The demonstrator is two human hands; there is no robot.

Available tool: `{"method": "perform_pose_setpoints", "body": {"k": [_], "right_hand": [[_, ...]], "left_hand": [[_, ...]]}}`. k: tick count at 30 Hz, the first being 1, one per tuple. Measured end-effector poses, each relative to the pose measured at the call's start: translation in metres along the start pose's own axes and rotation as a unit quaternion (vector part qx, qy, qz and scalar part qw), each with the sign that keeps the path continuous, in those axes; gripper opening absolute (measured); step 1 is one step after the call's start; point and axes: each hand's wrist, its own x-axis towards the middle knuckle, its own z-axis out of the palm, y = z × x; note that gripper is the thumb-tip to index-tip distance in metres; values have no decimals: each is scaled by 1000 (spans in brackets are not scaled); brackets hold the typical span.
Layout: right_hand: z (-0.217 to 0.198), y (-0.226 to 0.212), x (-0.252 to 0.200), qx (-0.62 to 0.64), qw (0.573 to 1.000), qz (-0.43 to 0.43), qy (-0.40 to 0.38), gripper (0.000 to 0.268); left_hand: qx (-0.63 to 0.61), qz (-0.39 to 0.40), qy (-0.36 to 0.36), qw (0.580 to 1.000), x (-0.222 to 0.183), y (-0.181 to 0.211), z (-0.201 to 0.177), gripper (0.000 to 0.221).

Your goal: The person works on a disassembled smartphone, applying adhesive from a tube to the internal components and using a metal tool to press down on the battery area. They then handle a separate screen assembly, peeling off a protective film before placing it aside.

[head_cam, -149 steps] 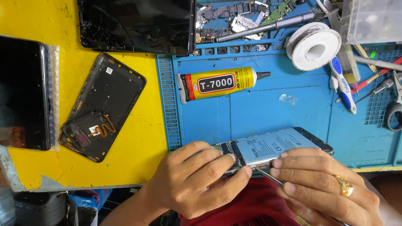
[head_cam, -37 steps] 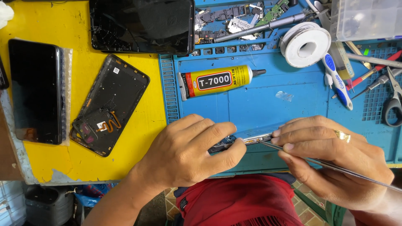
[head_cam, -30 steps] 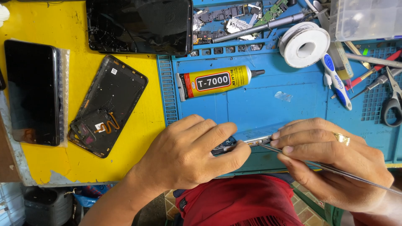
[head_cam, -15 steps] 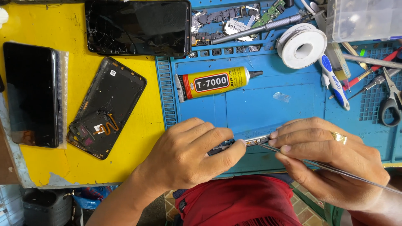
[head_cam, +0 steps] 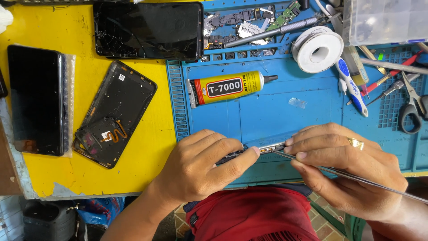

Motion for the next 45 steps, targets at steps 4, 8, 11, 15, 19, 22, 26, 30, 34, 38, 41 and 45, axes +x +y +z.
{"method": "perform_pose_setpoints", "body": {"k": [4,8,11,15,19,22,26,30,34,38,41,45], "right_hand": [[1,1,-4,2,1000,-11,6,8],[-8,2,-26,28,999,31,15,11],[-29,45,-71,16,997,63,41,21],[-80,96,-86,-267,944,192,-20,46],[-72,84,-48,-289,919,269,-4,32],[-67,88,-47,-497,836,208,-102,37],[-59,79,-48,-514,842,136,-90,31],[-57,43,-35,-293,953,64,-35,22],[-34,30,-36,-147,981,-53,-117,55],[-9,29,-37,-221,948,-165,-159,34],[-1,34,-40,-201,952,-187,-133,26],[1,38,-40,-172,962,-192,-87,26]], "left_hand": [[-2,-8,6,1000,-2,3,2,10],[-11,-14,16,1000,-6,6,4,15],[-10,-18,30,999,-12,7,5,18],[-25,-22,37,999,-14,9,7,23],[-27,-10,38,999,-8,14,2,18],[-27,-8,34,999,-5,18,2,15],[-18,-3,28,999,-8,24,4,12],[-1,19,23,1000,-15,26,8,19],[-30,11,20,999,-26,29,14,20],[-40,1,28,999,-33,32,18,18],[-34,-1,32,999,-38,32,21,23],[-67,-22,59,996,-30,27,17,27]]}}
